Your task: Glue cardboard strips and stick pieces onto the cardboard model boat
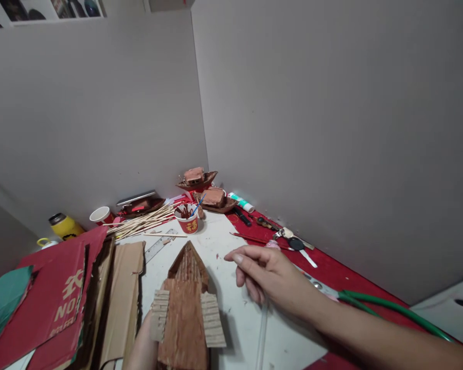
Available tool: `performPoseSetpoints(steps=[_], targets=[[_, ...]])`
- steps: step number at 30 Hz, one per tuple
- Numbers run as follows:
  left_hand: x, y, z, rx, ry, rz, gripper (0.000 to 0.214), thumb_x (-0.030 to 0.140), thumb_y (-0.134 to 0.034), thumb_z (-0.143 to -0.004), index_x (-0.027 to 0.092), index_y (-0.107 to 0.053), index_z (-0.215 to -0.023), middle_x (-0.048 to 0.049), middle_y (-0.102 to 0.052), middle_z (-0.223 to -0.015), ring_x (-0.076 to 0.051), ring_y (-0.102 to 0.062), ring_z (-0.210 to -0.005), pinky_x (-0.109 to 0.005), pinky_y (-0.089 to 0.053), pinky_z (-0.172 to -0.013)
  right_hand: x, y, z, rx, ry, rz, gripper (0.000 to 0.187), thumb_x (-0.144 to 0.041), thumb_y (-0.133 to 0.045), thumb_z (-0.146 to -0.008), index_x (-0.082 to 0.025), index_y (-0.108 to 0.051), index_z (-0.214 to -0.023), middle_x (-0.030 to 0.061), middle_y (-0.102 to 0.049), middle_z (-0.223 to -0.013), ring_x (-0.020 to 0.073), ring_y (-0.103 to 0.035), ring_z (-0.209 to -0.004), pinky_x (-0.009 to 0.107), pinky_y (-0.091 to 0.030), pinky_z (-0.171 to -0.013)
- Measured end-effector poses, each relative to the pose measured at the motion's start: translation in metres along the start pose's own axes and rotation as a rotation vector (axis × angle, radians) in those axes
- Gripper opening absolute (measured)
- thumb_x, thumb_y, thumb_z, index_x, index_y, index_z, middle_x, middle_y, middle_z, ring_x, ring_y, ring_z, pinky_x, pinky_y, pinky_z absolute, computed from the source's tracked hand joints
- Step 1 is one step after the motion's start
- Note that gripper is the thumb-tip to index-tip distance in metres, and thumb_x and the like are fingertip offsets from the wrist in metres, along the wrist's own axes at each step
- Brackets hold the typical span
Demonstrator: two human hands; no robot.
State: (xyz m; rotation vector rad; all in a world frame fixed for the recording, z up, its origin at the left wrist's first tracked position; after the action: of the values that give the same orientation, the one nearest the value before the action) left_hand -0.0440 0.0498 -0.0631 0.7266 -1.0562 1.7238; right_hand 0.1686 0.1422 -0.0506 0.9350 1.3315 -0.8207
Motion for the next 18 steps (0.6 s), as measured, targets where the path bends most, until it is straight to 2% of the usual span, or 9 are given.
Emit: performPoseSetpoints(steps=[5,9,11,14,16,18], targets=[[-0.006,0.004,-0.007,0.133,0.124,0.274,0.044,0.036,-0.062,-0.083,0.015,-0.062,-0.121,-0.0114,-0.077,-0.1,-0.033,-0.071,-0.094,-0.047,-0.053,-0.084,0.007,0.006,-0.001,0.079,0.071,0.095,0.036,-0.048,-0.049,-0.09,-0.015,-0.063,-0.084,-0.0018,-0.057,-0.059,0.0074,-0.043,-0.041,0.021,-0.033,-0.041],[-0.01,0.001,-0.006,0.177,0.222,0.413,0.035,0.033,-0.06,-0.085,0.014,-0.066,-0.113,-0.0104,-0.078,-0.091,-0.031,-0.073,-0.086,-0.045,-0.054,-0.081,0.01,0.02,0.001,0.201,0.238,0.305,0.03,-0.04,-0.049,-0.091,-0.017,-0.064,-0.079,-0.0032,-0.049,-0.054,0.0105,-0.044,-0.047,0.023,-0.034,-0.044],[-0.009,0.0,-0.005,0.23,0.266,0.402,0.028,0.033,-0.055,-0.087,0.012,-0.07,-0.101,-0.0097,-0.077,-0.08,-0.029,-0.074,-0.074,-0.044,-0.056,-0.076,0.009,0.024,0.001,0.227,0.309,0.395,0.028,-0.036,-0.049,-0.092,-0.018,-0.064,-0.076,-0.0035,-0.047,-0.052,0.0108,-0.043,-0.047,0.023,-0.034,-0.046],[-0.008,0.001,-0.004,0.309,0.313,0.308,0.033,0.034,-0.048,-0.09,0.012,-0.069,-0.077,-0.0094,-0.073,-0.061,-0.025,-0.07,-0.054,-0.041,-0.058,-0.065,0.005,0.026,0.002,0.242,0.41,0.486,0.028,-0.029,-0.049,-0.091,-0.018,-0.063,-0.07,-0.0027,-0.05,-0.053,0.0104,-0.044,-0.047,0.024,-0.033,-0.049],[-0.007,0.002,-0.004,0.313,0.281,0.264,0.036,0.035,-0.047,-0.091,0.011,-0.068,-0.073,-0.0104,-0.073,-0.06,-0.024,-0.068,-0.052,-0.04,-0.058,-0.062,0.002,0.024,0.004,0.219,0.451,0.476,0.028,-0.027,-0.048,-0.091,-0.017,-0.063,-0.069,-0.0026,-0.05,-0.053,0.0099,-0.043,-0.048,0.024,-0.033,-0.051],[-0.004,0.003,-0.004,0.27,0.217,0.247,0.035,0.033,-0.045,-0.091,0.011,-0.069,-0.078,-0.0128,-0.074,-0.068,-0.025,-0.071,-0.06,-0.04,-0.059,-0.064,0.0,0.022,0.007,0.169,0.473,0.449,0.029,-0.025,-0.047,-0.091,-0.016,-0.063,-0.069,-0.0041,-0.048,-0.052,0.0088,-0.038,-0.048,0.024,-0.032,-0.053]])
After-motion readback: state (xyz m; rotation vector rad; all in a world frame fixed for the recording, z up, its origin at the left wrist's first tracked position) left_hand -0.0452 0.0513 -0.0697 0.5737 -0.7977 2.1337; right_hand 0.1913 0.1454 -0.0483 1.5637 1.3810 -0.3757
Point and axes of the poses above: each hand's wrist, its own z-axis away from the middle knuckle, its own y-axis out of the back of the hand, x = y × z, the point moved 1 cm from there along -z, towards the middle knuckle
